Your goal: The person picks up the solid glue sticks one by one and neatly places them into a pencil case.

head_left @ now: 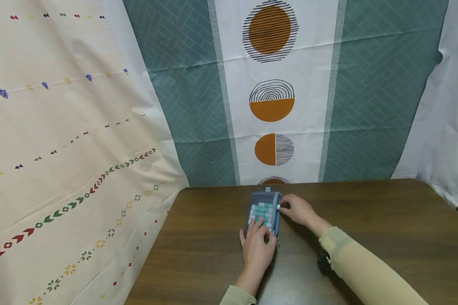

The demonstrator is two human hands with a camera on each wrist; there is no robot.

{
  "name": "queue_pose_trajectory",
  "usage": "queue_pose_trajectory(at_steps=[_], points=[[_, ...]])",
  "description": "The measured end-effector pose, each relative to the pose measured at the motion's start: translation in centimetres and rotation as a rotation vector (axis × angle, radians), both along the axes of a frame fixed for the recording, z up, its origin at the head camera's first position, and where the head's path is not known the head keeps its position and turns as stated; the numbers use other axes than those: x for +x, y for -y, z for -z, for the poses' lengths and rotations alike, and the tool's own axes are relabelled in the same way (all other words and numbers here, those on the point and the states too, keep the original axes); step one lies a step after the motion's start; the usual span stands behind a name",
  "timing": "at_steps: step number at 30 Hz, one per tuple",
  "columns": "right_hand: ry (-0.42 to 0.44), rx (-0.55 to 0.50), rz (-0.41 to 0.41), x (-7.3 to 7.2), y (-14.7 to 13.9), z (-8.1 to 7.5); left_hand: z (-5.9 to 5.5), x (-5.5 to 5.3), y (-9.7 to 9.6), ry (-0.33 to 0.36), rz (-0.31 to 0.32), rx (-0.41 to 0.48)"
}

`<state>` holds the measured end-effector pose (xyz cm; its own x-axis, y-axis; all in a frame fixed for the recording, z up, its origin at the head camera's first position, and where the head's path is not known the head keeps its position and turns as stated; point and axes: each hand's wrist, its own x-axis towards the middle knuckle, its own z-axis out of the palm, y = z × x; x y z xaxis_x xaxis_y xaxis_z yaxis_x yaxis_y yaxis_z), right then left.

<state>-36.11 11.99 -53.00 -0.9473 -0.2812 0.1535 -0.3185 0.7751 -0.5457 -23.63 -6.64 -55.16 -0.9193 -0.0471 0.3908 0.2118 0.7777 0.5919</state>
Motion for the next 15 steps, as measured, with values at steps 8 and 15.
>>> queue_pose_trajectory(at_steps=[8, 15], points=[[0.018, -0.005, 0.003, -0.2, 0.32, 0.12, 0.04, -0.11, -0.06, 0.013, -0.005, -0.008], [0.04, -0.021, 0.037, -0.17, 0.44, 0.04, 0.02, 0.02, -0.06, 0.003, -0.008, -0.008]])
